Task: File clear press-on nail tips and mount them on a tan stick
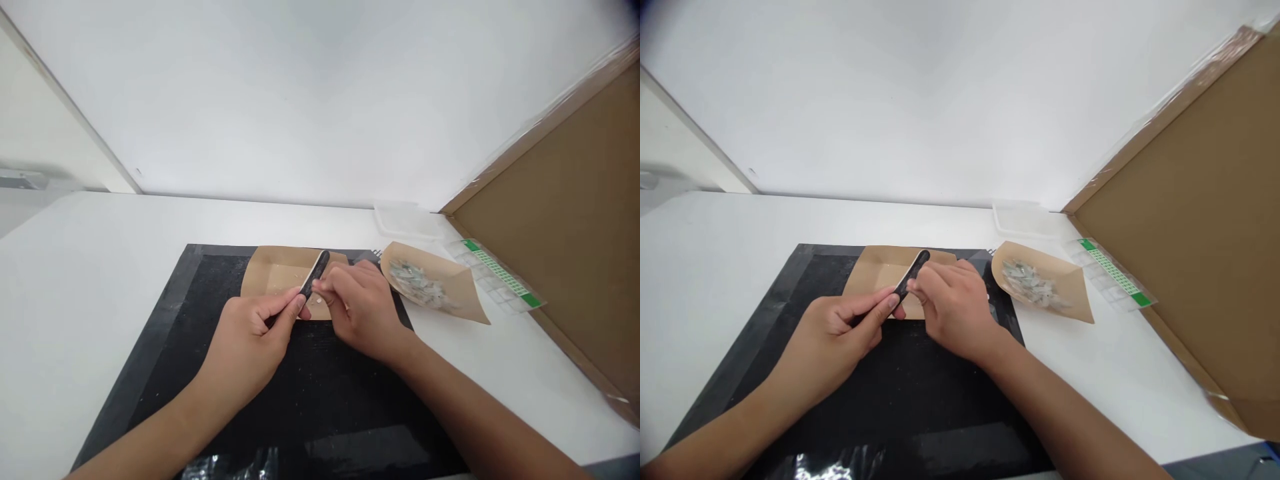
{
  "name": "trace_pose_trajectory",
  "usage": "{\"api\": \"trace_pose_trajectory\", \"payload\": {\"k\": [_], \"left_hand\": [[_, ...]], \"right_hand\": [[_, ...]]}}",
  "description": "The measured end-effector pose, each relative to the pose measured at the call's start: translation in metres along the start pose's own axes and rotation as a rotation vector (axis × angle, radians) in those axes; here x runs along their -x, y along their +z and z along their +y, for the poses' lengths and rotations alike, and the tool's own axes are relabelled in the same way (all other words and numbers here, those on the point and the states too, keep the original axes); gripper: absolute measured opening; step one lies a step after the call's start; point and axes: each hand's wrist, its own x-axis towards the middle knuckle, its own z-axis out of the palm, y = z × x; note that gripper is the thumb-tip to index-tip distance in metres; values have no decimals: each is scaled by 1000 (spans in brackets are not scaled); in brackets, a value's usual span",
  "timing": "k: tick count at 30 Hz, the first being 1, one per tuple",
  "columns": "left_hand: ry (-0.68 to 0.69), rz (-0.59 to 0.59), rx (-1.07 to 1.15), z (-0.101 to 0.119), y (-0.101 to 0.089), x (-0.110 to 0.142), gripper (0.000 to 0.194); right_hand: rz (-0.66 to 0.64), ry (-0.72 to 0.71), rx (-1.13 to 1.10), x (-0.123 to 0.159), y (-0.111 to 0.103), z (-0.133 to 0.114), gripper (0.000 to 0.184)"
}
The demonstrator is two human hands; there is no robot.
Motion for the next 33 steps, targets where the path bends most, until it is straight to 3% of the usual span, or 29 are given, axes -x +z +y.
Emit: {"api": "trace_pose_trajectory", "payload": {"k": [4, 8, 12, 16, 20, 23, 27, 31, 33], "left_hand": [[4, 12, -7, 0, -2, 1, 45], [27, 1, -17, -1, -4, 2, 46], [41, 3, -34, -2, -4, 3, 45], [60, 0, -45, -3, -3, 2, 46], [23, 15, -37, -4, -4, 2, 46], [29, -12, -34, -3, -5, 3, 46], [27, -10, -19, -1, -5, 2, 45], [32, 3, -28, -1, -5, 2, 46], [68, 8, -34, -1, -4, 2, 45]], "right_hand": [[91, 39, 14, -2, 0, -2, 31], [24, 9, -19, -3, 0, -3, 30], [102, 77, 30, -3, -1, -1, 30], [10, 9, -8, -2, 0, 0, 29], [103, 56, 24, -2, 1, 1, 32], [23, -8, -11, -1, 2, 1, 30], [133, 27, 47, -1, 4, -1, 30], [63, -42, 40, -3, 4, -2, 28], [103, -22, 58, -3, 4, -2, 29]]}}
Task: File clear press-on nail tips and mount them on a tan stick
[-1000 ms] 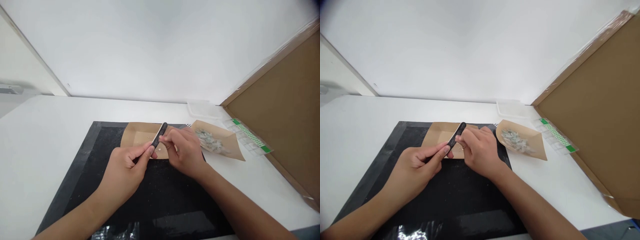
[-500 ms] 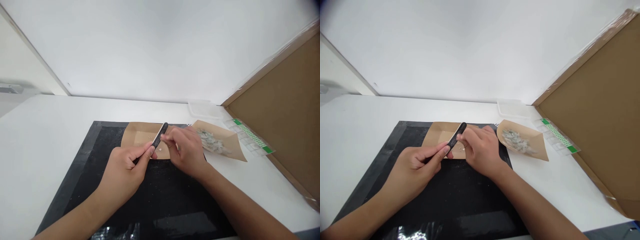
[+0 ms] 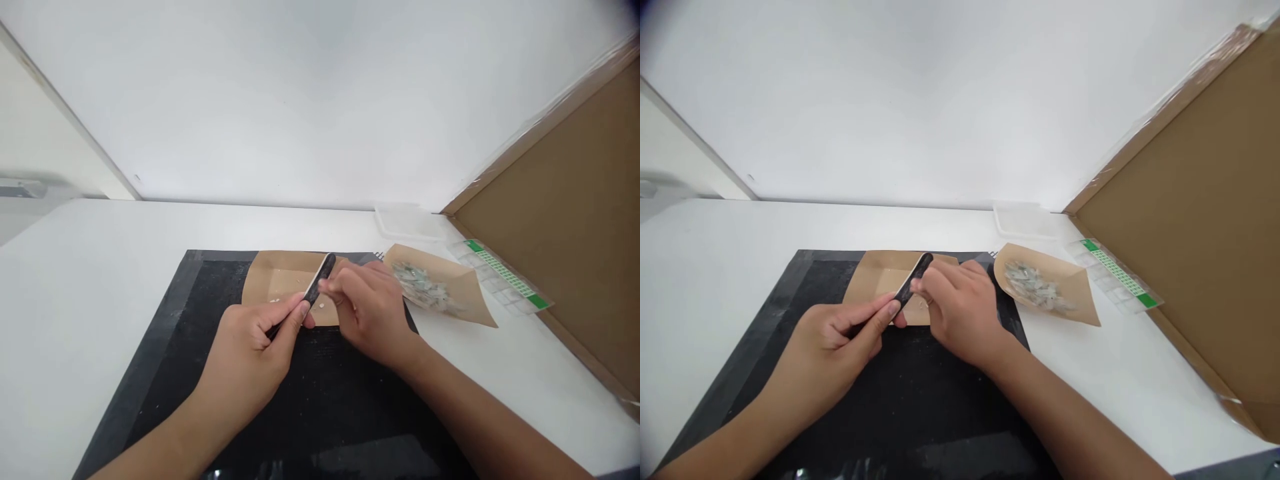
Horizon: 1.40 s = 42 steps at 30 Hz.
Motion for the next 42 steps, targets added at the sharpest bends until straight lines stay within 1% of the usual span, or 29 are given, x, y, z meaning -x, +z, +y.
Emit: {"api": "trace_pose_trajectory", "payload": {"k": [2, 3, 6, 7, 10, 11, 14, 16, 18, 22, 25, 26, 29, 30, 32, 33, 36, 37, 40, 42], "left_hand": [[20, 13, -4, 0, 0, 1, 43], [25, 20, -7, 1, 1, 1, 42], [63, 43, -17, 2, 1, 2, 40], [79, 52, -20, 3, 1, 2, 39], [104, 77, -30, 3, 2, 2, 37], [108, 83, -33, 3, 2, 2, 37], [138, 78, -39, 3, 2, 2, 37], [152, 74, -36, 3, 2, 2, 36], [141, 79, -32, 4, 1, 2, 35], [108, 80, -31, 3, 1, 1, 37], [87, 76, -20, 1, 1, 1, 36], [74, 73, -16, 1, 1, 1, 36], [66, 65, -21, 2, 0, 1, 37], [76, 66, -25, 2, -1, 1, 36], [99, 77, -34, 3, -1, 0, 37], [107, 85, -43, 3, -2, 0, 37], [145, 110, -84, 4, -2, 0, 38], [168, 120, -99, 4, -2, 0, 38], [242, 178, -143, 5, -2, 2, 33], [284, 212, -159, 5, -2, 3, 28]], "right_hand": [[55, 45, 11, 0, 0, 0, 31], [53, 49, 0, 0, 1, 0, 31], [-11, 7, -51, 1, 2, -1, 26], [-8, 2, -50, 2, 2, -1, 26], [63, 40, 3, 0, 1, -1, 29], [54, 42, 1, -1, 1, -1, 30], [-44, 4, -49, -3, -2, -1, 27], [-24, 12, -24, -3, -4, -1, 28], [27, 35, 26, -4, -5, -2, 29], [-50, -42, -1, -4, -3, -4, 26], [37, 2, 43, -4, -2, -5, 30], [44, 14, 47, -4, -2, -5, 31], [-40, -18, 1, -3, -2, -4, 30], [-42, -20, -5, -3, -2, -4, 29], [1, 10, 9, -3, -2, -4, 29], [3, 15, 7, -3, -2, -4, 29], [-60, -16, -45, -3, -4, -6, 27], [-63, -23, -65, -3, -5, -7, 26], [0, 11, -130, -1, -7, -7, 25], [22, 77, -231, 1, -6, -6, 19]]}}
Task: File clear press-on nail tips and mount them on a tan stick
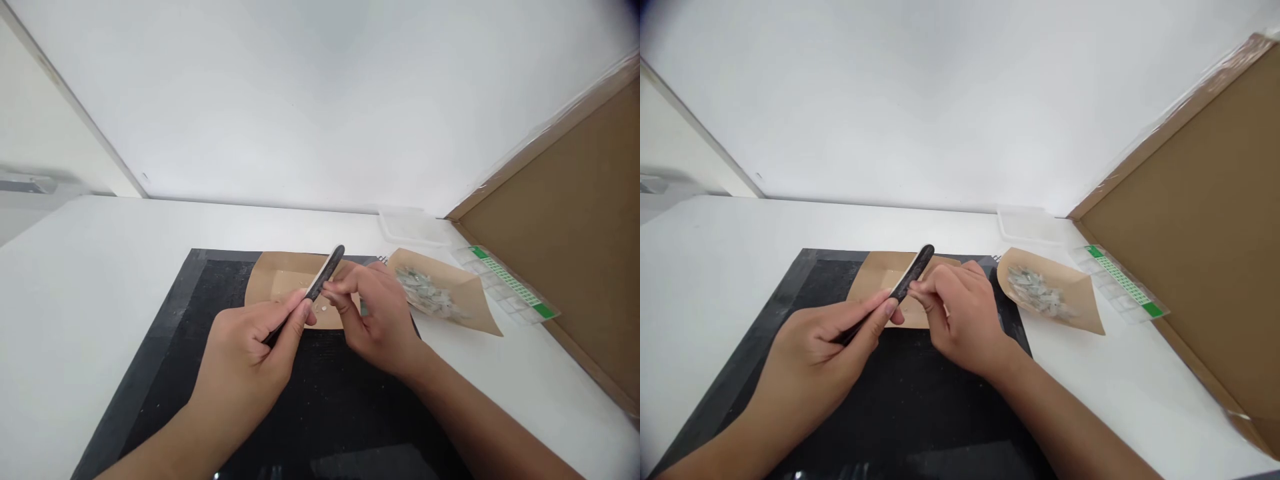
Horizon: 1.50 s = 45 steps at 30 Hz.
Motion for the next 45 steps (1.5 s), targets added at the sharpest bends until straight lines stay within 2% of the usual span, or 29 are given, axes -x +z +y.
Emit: {"api": "trace_pose_trajectory", "payload": {"k": [4, 7, 11, 16, 24, 29, 33, 37, 39, 42, 45], "left_hand": [[82, 64, -13, -2, 1, 0, 20], [111, 100, -34, -4, 2, -1, 20], [84, 73, -12, -5, 3, -2, 20], [34, 21, 28, -3, 3, -2, 22], [-157, -157, 174, -2, 3, 0, 32], [-255, -233, 238, -2, 2, -1, 42], [-280, -249, 281, 0, 2, -2, 43], [-276, -258, 281, 2, 2, -3, 44], [-272, -254, 264, 1, 2, -3, 45], [-255, -245, 215, 0, 2, -3, 45], [-229, -246, 189, -1, 1, -2, 45]], "right_hand": [[103, 262, -422, 6, 6, 4, 6], [155, 396, -631, 7, 9, 3, 9], [178, 455, -741, 5, 10, 0, 15], [137, 465, -780, 4, 7, -3, 19], [62, 386, -580, 9, 7, -2, 16], [69, 235, -294, 11, 6, 2, 12], [118, 75, -20, 10, 6, 5, 13], [155, 13, 102, 8, 5, 6, 14], [117, -19, 113, 7, 4, 5, 15], [-10, -89, 103, 5, 2, 3, 21], [-8, -99, 130, 3, -1, 1, 24]]}}
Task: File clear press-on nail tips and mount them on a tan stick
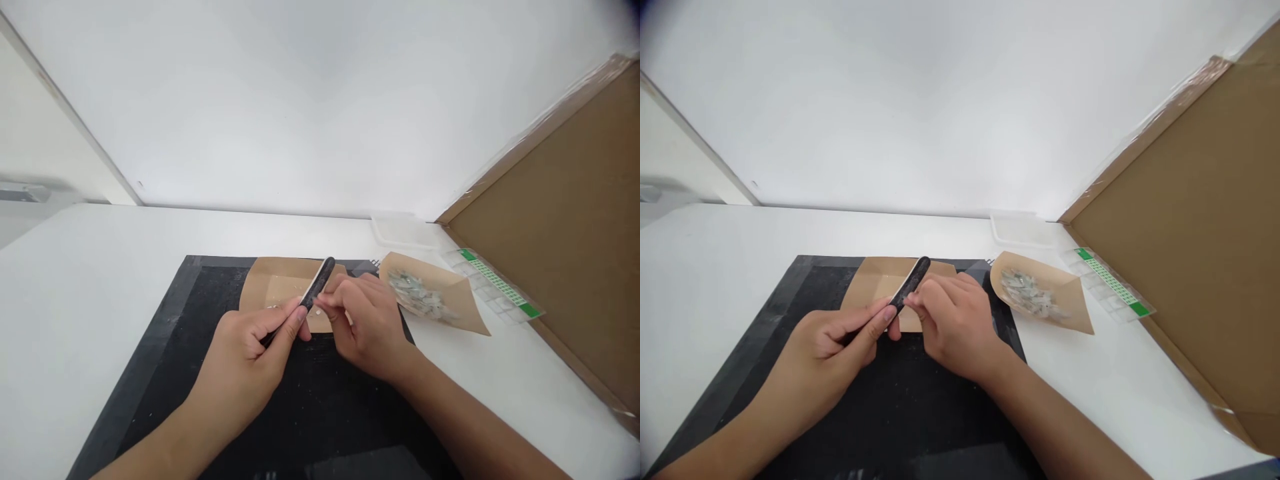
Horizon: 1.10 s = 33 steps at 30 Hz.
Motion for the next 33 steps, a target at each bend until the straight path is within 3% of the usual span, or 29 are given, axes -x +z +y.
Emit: {"api": "trace_pose_trajectory", "payload": {"k": [3, 6, 11, 14, 18, 23, 28, 33], "left_hand": [[17, 3, -4, -1, 0, 1, 45], [42, 12, -25, -2, 0, 1, 45], [86, 33, -53, -4, 1, 1, 41], [107, 36, -77, -5, 1, 0, 42], [142, 56, -108, -5, 1, 0, 41], [238, 118, -175, -6, 3, 0, 37], [241, 149, -156, -5, 2, -2, 37], [229, 131, -147, -6, 3, -2, 38]], "right_hand": [[18, 32, 16, -1, -1, 1, 25], [-82, -6, -27, -1, -2, 1, 23], [-10, 34, 6, -3, -4, 2, 27], [-96, 3, -17, -3, -4, 2, 25], [-20, 52, 4, -3, -5, 5, 25], [-111, 32, -25, -1, -3, 1, 22], [53, 65, 6, 2, 1, -1, 22], [-32, 55, -48, 3, 1, 2, 22]]}}
